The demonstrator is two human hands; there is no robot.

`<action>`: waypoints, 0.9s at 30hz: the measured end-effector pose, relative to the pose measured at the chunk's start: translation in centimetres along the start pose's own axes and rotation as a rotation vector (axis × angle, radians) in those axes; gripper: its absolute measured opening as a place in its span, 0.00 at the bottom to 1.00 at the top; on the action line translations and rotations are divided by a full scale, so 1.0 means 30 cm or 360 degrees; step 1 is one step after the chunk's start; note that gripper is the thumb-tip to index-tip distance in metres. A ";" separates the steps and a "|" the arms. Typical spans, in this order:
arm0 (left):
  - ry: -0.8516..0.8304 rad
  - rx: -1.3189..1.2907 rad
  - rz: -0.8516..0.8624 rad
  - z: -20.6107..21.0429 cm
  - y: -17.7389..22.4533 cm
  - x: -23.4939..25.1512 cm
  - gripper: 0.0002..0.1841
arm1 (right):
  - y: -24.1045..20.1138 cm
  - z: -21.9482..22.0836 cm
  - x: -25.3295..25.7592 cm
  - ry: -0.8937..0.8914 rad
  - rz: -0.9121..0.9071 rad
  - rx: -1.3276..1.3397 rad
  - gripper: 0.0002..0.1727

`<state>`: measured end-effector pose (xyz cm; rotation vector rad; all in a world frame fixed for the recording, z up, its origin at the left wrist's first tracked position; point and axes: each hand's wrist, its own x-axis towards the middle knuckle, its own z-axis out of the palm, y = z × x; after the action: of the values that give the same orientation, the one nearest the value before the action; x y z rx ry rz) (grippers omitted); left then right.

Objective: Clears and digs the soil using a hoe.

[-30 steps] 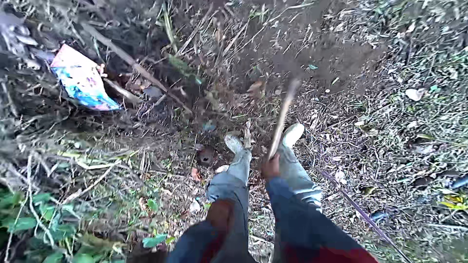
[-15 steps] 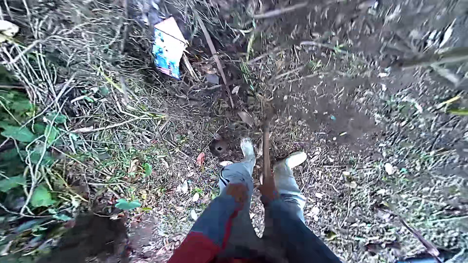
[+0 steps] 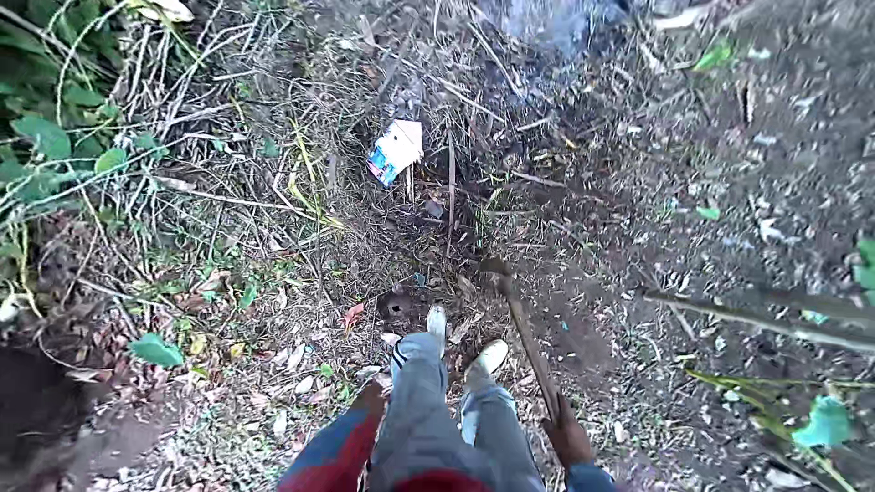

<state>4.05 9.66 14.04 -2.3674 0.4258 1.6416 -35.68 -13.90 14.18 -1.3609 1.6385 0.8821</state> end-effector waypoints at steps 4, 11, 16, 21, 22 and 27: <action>-0.0035 -0.0281 -0.0256 -0.004 -0.135 -0.081 0.24 | -0.106 -0.136 0.015 0.0146 -0.0254 -0.0048 0.42; -0.0170 -0.0714 -0.0312 0.100 -0.251 0.000 0.27 | -0.720 -0.398 -0.006 0.0351 -0.0538 -0.0225 0.38; -0.0204 -0.0785 -0.0069 -0.021 -0.293 0.202 0.23 | -1.392 -0.549 -0.080 0.0479 -0.0767 -0.0113 0.35; -0.0108 -0.1264 -0.0287 -0.350 -0.324 0.237 0.21 | -2.071 -0.631 -0.123 0.0485 -0.0992 0.0036 0.33; -0.0106 -0.1308 -0.0323 -0.388 -0.340 0.240 0.21 | -2.190 -0.640 -0.123 0.0519 -0.1049 0.0041 0.34; -0.0092 -0.1485 -0.0384 -0.393 -0.421 0.266 0.21 | -2.677 -0.621 -0.176 0.0782 -0.1229 -0.0176 0.37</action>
<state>21.54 16.49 10.92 -2.7607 -0.7882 2.0501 41.08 -42.23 25.60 -2.1903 1.2101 0.1813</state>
